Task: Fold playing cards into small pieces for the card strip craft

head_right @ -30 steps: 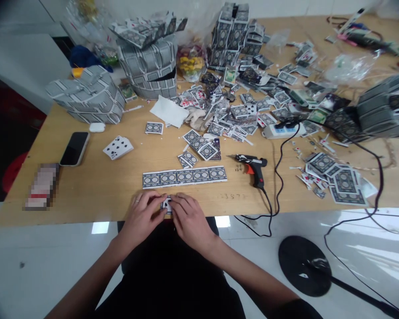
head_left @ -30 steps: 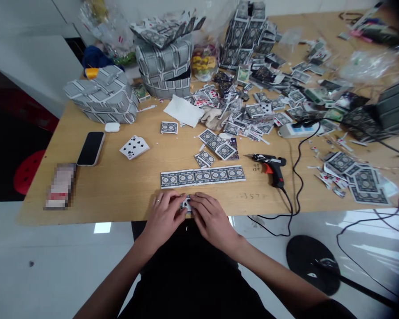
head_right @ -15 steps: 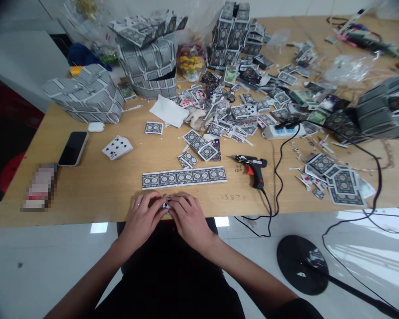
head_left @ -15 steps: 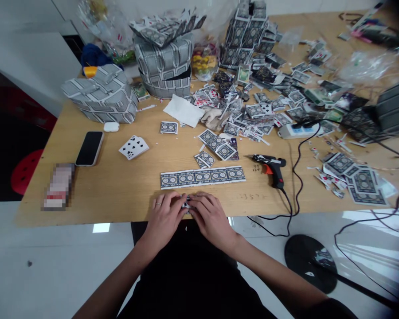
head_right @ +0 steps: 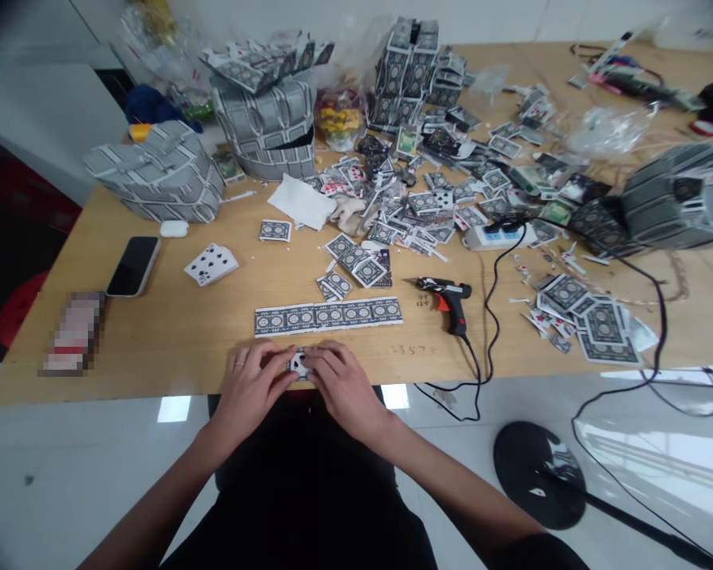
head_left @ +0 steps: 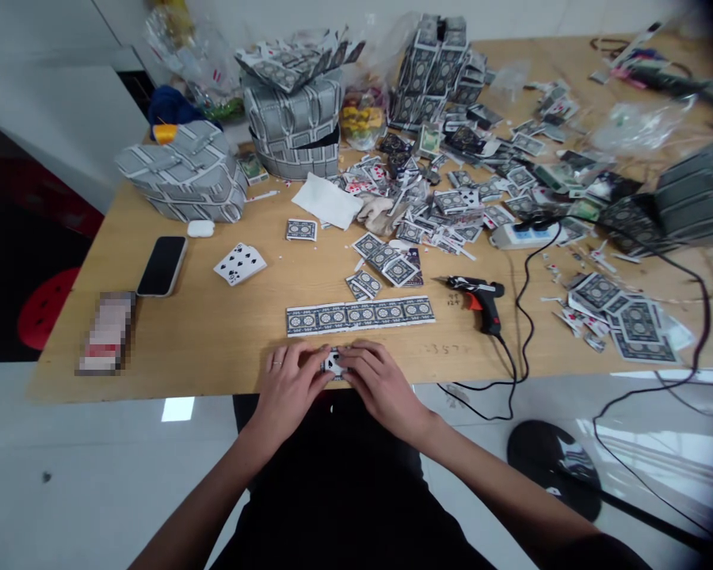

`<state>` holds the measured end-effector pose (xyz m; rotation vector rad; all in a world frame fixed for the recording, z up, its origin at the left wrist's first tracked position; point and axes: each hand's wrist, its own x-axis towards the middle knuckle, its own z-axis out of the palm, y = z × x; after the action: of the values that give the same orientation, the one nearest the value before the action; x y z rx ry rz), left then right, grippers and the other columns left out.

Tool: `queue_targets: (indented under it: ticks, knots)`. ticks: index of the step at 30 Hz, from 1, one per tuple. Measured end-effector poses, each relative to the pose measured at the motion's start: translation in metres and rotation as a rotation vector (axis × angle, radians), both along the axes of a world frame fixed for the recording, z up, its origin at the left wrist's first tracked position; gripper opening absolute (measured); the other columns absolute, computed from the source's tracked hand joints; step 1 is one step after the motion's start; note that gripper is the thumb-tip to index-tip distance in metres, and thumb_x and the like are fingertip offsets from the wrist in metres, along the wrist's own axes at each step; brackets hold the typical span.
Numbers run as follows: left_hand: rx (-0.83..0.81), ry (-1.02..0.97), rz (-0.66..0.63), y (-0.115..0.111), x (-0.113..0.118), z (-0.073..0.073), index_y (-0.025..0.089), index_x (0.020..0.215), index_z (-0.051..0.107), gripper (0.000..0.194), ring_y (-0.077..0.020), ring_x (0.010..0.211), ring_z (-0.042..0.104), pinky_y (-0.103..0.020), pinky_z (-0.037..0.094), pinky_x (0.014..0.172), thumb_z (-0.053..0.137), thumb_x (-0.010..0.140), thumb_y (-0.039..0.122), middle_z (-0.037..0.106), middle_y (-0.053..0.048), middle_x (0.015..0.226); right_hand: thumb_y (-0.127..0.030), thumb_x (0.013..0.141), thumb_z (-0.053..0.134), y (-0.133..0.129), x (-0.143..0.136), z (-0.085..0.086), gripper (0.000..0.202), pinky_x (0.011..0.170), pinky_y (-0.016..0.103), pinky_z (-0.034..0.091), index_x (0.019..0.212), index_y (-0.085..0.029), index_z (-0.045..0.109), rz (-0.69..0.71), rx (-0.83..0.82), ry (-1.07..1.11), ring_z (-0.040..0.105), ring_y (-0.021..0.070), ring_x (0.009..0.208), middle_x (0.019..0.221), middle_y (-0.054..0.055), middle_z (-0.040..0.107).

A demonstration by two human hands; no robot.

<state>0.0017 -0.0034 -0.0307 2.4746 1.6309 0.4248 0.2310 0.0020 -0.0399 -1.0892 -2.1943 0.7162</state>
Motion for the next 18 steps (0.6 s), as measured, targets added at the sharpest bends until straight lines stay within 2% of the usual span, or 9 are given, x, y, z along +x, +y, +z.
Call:
queue_targets:
  ticks: [10, 18]
  knots:
    - [0.068, 0.021, 0.055, -0.0055, -0.0005, -0.0006, 0.032, 0.137, 0.075, 0.042, -0.0267, 0.097, 0.059, -0.042, 0.044, 0.088, 0.072, 0.099, 0.048, 0.067, -0.009, 0.108, -0.017, 0.105, 0.063, 0.0015, 0.0021, 0.0044, 0.025, 0.109, 0.063, 0.056, 0.128, -0.027, 0.066, -0.025, -0.017, -0.031, 0.062, 0.034, 0.125, 0.131, 0.009, 0.075]
    - [0.087, 0.024, 0.068, -0.0061, 0.0008, -0.0009, 0.027, 0.134, 0.075, 0.042, -0.028, 0.097, 0.06, -0.043, 0.044, 0.088, 0.069, 0.1, 0.052, 0.069, -0.01, 0.11, -0.018, 0.106, 0.063, -0.0011, 0.0005, 0.0043, 0.02, 0.109, 0.06, 0.057, 0.125, -0.024, 0.064, -0.05, 0.002, -0.056, 0.059, 0.0346, 0.126, 0.13, 0.011, 0.074]
